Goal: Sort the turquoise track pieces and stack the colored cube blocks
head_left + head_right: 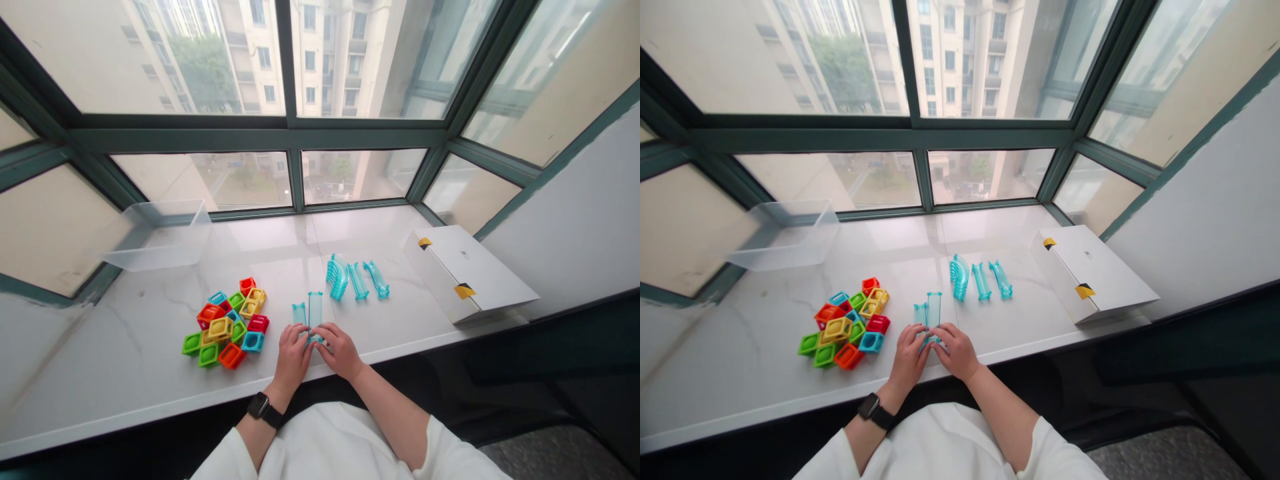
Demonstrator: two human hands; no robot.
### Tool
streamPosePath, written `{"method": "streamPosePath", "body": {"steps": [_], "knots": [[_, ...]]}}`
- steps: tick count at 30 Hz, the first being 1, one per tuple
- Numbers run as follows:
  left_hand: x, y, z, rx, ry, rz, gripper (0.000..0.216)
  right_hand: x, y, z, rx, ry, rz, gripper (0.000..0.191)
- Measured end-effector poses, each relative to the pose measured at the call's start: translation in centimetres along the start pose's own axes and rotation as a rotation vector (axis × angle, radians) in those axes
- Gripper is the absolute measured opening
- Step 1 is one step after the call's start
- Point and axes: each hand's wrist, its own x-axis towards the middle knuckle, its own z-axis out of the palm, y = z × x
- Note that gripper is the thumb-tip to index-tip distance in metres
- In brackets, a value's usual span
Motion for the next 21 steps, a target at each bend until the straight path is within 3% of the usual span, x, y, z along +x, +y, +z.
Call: {"method": "streamPosePath", "body": {"steps": [2,12,21], "knots": [[-0.1,-0.1,0.2,0.011,0.015,0.015,0.021,0.1,-0.3,-0.2,-0.051,0.004,-0.04,0.033],[-0.2,0.9,-0.1,0.046,-0.041,0.211,0.04,-0.4,0.1,0.0,-0.129,0.151,-0.086,0.038],[-0.3,1.1,-0.4,0.039,-0.1,0.218,0.057,-0.7,-1.4,-3.8,-0.174,0.11,-0.242,0.055]]}}
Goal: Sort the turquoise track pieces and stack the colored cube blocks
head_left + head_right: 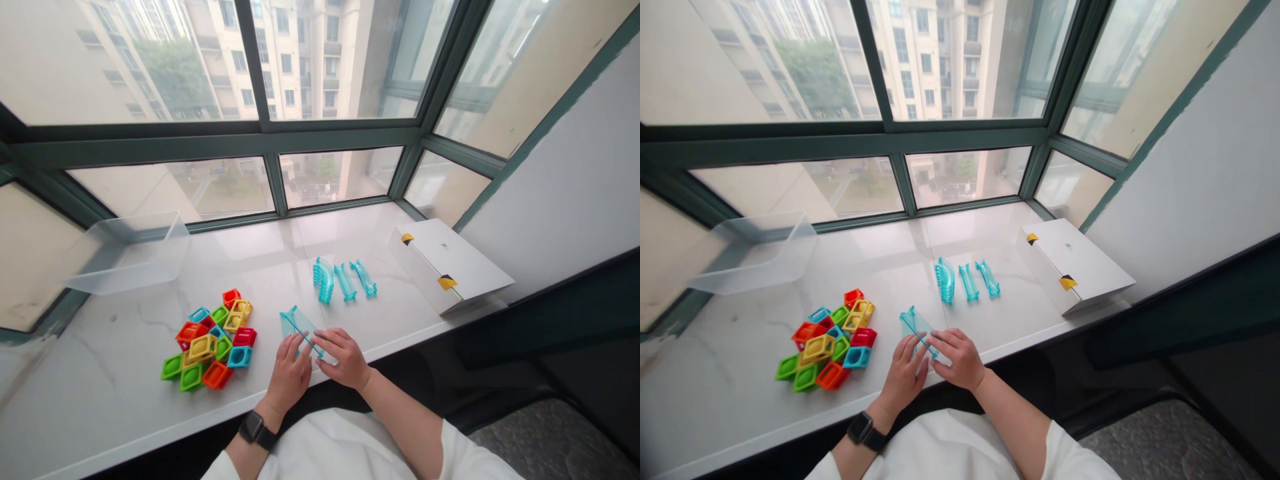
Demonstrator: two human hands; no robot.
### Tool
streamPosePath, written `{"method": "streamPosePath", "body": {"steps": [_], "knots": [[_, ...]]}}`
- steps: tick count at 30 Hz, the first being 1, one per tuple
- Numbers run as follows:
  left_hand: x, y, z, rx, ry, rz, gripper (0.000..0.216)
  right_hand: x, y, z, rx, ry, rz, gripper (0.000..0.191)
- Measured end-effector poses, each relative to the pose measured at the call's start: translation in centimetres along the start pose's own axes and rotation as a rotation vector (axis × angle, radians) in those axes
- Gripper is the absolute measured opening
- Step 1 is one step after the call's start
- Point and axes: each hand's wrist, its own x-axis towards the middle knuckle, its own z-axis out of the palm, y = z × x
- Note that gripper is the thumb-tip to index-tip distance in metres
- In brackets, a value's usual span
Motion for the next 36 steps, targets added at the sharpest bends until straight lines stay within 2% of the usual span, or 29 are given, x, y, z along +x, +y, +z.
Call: {"method": "streamPosePath", "body": {"steps": [4,8,12,16,21,27,31,36], "knots": [[0.3,0.0,-0.2,-0.036,-0.019,-0.025,0.059,0.1,-0.1,-2.5,-0.05,0.052,0.011,0.058],[0.4,-0.2,-0.2,-0.035,-0.024,-0.056,0.059,0.9,0.8,-5.5,-0.127,0.21,0.19,0.05],[0.5,-0.4,0.1,-0.035,-0.019,-0.059,0.059,1.9,3.4,-8.1,-0.236,0.403,0.297,0.043],[0.5,-0.6,0.3,-0.032,-0.028,-0.064,0.057,2.4,6.4,-9.0,-0.329,0.462,0.307,0.04],[0.3,-0.8,0.5,-0.026,-0.035,-0.073,0.056,3.1,8.9,-8.0,-0.371,0.404,0.332,0.037],[0.3,-0.8,0.5,-0.022,-0.057,-0.081,0.057,3.9,11.0,-5.3,-0.459,0.2,0.419,0.036],[0.4,-0.6,0.3,-0.023,-0.056,-0.083,0.057,4.1,11.6,-4.0,-0.52,0.114,0.473,0.034],[0.5,-0.6,0.2,-0.021,-0.044,-0.084,0.056,4.1,11.9,-3.5,-0.545,0.069,0.491,0.035]]}}
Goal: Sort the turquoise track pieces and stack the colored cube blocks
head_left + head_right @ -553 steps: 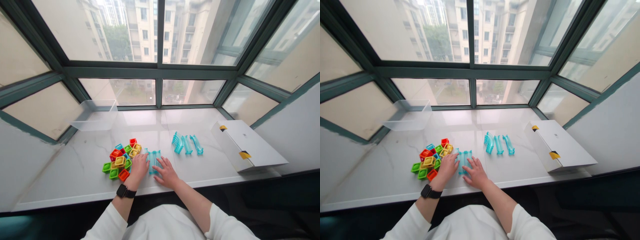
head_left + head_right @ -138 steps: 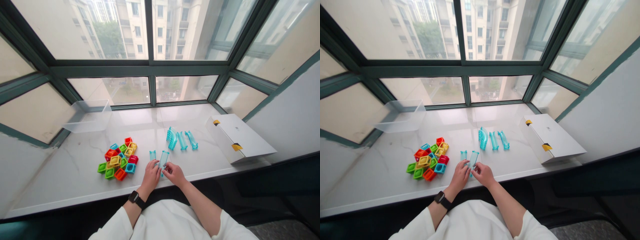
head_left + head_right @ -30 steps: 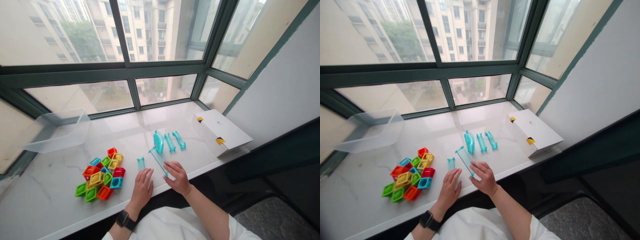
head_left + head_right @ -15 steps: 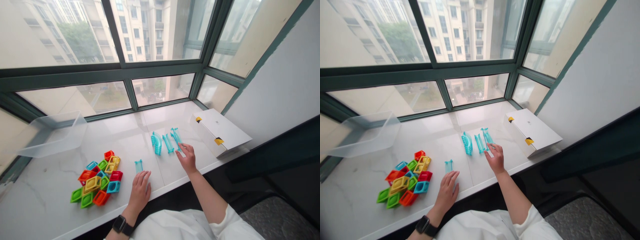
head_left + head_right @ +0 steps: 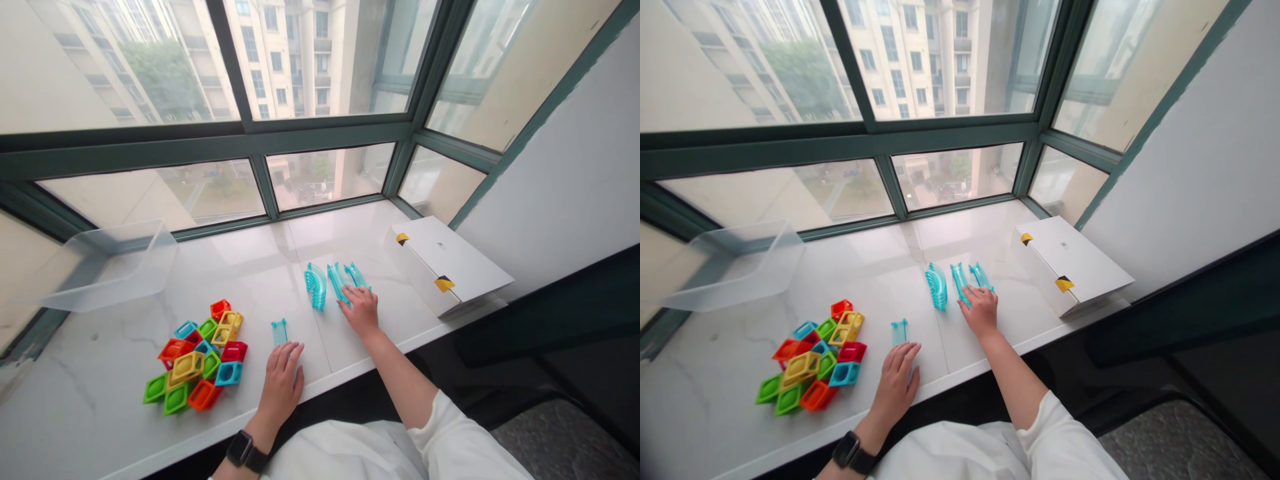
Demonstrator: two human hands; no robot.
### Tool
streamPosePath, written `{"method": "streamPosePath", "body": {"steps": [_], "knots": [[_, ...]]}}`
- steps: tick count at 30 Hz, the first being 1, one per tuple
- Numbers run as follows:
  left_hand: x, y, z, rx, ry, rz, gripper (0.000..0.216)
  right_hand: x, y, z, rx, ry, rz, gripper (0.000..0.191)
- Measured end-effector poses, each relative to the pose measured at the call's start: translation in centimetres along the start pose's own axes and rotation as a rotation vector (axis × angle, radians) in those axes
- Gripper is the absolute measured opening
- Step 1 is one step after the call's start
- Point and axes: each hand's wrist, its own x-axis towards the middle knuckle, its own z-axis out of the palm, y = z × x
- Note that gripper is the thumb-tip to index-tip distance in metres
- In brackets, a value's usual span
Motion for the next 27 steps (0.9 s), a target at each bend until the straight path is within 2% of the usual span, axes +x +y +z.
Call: {"method": "streamPosePath", "body": {"steps": [27], "knots": [[0.0,0.0,0.1,-0.002,-0.001,-0.003,0.046,-0.4,0.7,1.3,-0.059,-0.013,0.009,0.034]]}}
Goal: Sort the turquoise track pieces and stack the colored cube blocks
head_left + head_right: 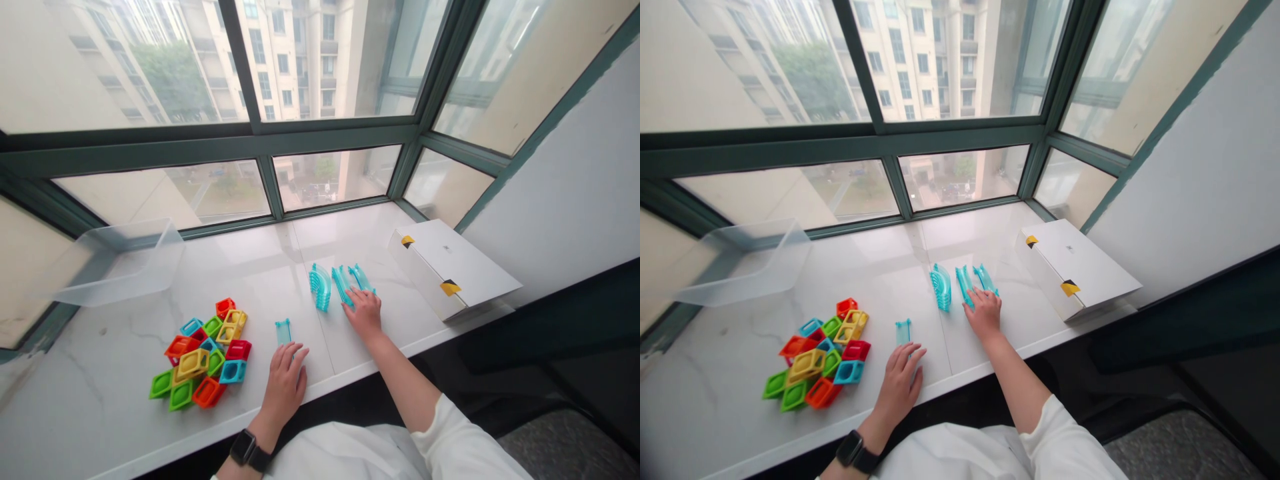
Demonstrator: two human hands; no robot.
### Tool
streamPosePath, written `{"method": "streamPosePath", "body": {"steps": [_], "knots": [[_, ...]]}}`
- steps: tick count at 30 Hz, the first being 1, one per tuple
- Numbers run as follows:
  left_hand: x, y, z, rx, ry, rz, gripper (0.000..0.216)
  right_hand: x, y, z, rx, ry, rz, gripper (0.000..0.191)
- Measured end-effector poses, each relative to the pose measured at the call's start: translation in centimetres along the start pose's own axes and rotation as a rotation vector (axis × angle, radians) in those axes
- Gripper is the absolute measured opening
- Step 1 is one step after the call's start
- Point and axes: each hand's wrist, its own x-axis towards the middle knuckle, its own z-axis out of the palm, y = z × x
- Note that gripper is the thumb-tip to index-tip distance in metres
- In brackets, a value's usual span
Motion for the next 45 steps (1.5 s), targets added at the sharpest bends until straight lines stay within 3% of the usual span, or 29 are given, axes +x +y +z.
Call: {"method": "streamPosePath", "body": {"steps": [21,29,39,45], "knots": [[0.0,0.1,0.0,-0.003,-0.006,0.001,0.041,0.0,-0.2,0.0,-0.05,-0.087,0.069,0.039],[0.1,0.1,-0.1,-0.01,0.0,-0.005,0.04,-0.2,-0.1,0.1,-0.025,-0.058,0.052,0.036],[-0.5,-0.3,0.5,-0.016,-0.006,-0.021,0.043,-0.3,-0.7,-0.9,0.006,0.07,-0.005,0.039],[-0.3,-0.4,0.4,-0.043,0.095,-0.216,0.045,-2.2,-2.4,-3.9,0.243,0.245,-0.08,0.037]]}}
